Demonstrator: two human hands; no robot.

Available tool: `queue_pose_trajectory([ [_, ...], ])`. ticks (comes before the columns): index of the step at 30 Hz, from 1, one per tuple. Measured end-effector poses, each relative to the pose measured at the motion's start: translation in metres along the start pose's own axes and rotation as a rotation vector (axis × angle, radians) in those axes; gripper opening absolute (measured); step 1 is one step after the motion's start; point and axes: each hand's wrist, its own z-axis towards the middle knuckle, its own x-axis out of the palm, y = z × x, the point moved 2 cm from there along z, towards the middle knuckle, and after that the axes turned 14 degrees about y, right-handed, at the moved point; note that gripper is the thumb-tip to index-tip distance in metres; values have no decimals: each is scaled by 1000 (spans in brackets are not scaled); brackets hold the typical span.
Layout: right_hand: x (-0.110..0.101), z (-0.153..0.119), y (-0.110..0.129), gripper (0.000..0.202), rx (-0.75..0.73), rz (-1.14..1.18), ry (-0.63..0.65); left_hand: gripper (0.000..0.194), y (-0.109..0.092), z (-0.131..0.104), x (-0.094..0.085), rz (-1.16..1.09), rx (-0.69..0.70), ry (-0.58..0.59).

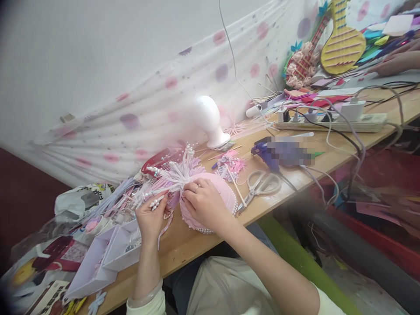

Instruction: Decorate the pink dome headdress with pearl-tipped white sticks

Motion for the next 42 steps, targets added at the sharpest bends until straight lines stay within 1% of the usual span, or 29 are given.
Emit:
queue_pose_trajectory([
  [4, 0, 1, -1, 22, 10, -21, 12, 13, -4, 0, -1, 61, 156, -27],
  [5, 0, 1, -1, 22, 12, -22, 11, 12, -5, -2, 0, 61, 170, -29],
  [7, -1, 0, -1, 21, 15, -21, 10, 13, -5, -5, 4, 27, 141, -23],
  [10, -1, -1, 0, 22, 14, -15, 16, 15, -5, -7, 10, -20, 52, -44],
  [13, -1, -1, 0, 22, 18, -12, 23, 15, -7, -4, 14, -20, 34, -72],
  [16, 0, -2, -1, 20, 26, -14, 28, 17, -9, 1, 13, -94, 18, -14],
  [19, 1, -2, -1, 20, 27, -4, 35, 20, -6, 2, 8, -146, -4, 46],
  [22, 1, -2, -1, 20, 29, -3, 34, 24, 2, -1, 7, -219, -37, 55],
  [24, 0, -2, -1, 20, 35, -9, 33, 27, 8, -4, 11, -301, -71, 14],
  [26, 0, -3, -1, 20, 41, -9, 36, 29, 12, -6, 19, -400, -92, -69],
  [29, 0, -3, 0, 20, 47, -2, 47, 29, 15, -7, 31, -508, -88, -153],
  [32, -1, -3, 0, 20, 44, 1, 46, 24, 13, -9, 32, -429, -53, -165],
  [36, -1, -3, 0, 20, 41, 3, 39, 17, 10, -16, 23, -121, 20, -184],
  [39, -1, -3, 0, 19, 36, -2, 40, 19, 8, -19, 19, 71, -17, -186],
  [42, -1, -2, 1, 19, 37, -6, 35, 24, 3, -18, 17, 162, -80, -160],
])
